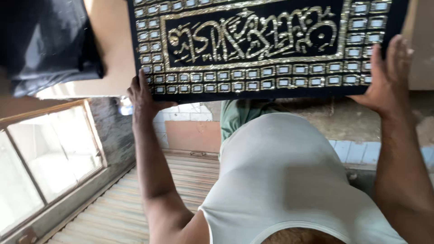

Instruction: The person unfolds a black prayer mat with gold patterns and places it on a work surface. They apply a white adhesive to a cardboard backing using a small rectangular tool, then place the mat onto the adhesive. The person repeats the process with a second mat, smoothing each one into place.

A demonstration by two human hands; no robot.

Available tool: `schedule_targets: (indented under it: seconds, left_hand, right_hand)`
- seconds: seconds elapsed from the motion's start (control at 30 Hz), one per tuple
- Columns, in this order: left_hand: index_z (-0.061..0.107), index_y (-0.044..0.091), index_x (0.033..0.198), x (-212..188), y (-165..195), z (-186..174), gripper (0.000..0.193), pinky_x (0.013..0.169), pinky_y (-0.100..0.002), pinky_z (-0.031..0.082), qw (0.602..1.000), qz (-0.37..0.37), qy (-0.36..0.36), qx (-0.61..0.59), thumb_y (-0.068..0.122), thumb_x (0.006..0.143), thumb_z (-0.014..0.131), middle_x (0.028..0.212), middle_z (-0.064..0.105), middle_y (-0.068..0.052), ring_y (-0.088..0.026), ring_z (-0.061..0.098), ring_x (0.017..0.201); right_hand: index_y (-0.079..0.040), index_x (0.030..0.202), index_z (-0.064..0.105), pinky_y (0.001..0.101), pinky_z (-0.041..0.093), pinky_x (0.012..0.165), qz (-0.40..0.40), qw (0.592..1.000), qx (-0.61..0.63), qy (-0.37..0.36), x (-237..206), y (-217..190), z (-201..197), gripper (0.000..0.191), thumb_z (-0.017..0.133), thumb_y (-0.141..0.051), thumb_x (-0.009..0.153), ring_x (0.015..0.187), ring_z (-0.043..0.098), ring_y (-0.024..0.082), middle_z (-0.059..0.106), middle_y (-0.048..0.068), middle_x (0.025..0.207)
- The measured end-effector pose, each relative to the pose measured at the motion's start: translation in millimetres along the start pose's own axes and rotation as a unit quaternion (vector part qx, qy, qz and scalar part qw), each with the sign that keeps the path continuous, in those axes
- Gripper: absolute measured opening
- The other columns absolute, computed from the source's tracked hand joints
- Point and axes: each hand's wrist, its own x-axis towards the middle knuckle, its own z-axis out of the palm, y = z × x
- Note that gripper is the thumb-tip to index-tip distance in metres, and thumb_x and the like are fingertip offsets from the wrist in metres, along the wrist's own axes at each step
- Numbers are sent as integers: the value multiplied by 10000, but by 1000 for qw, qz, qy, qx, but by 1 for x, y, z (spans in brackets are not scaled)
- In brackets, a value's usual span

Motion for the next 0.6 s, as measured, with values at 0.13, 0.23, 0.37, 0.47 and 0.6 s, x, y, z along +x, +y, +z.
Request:
schedule_targets:
  seconds: [0.13,0.23,0.37,0.47,0.6]
  left_hand:
    - [219,20,1614,-10,-19,-10,1394,997,-634,468,993,44,107,18,701,661,973,1355,481,-299,-458,484,1225]
    - [220,-5,1598,-11,-23,-9,1309,986,-581,494,992,39,117,-2,646,725,947,1280,537,-258,-422,536,1195]
    - [190,26,1680,-18,-11,7,1260,1022,-531,531,996,-35,87,2,539,799,932,1333,550,-240,-422,571,1220]
    - [118,-13,1625,-19,-4,19,1544,1000,-554,519,993,-20,83,-85,612,482,945,1357,501,-310,-472,552,1206]
    - [-9,-70,1582,-14,-14,24,1756,983,-614,461,985,60,84,-137,664,311,954,1393,415,-421,-543,476,1242]
  right_hand:
    - [96,1621,288,543,411,1240,-86,987,76,112,-3,-24,1,1205,908,-393,711,1543,356,540,196,455,1617]
    - [82,1644,249,457,482,1130,-40,959,276,52,-1,-31,11,1113,870,-291,800,1396,501,443,373,364,1541]
    - [67,1663,219,399,545,1028,-22,959,284,-4,3,-29,18,1024,837,-169,882,1276,618,366,520,280,1454]
    - [73,1696,182,420,560,992,1,992,121,29,9,-28,13,1155,893,-265,850,1315,602,377,485,295,1506]
    - [85,1656,220,465,554,1113,9,995,-89,34,20,-33,-5,1419,971,-478,591,1487,479,424,323,312,1614]
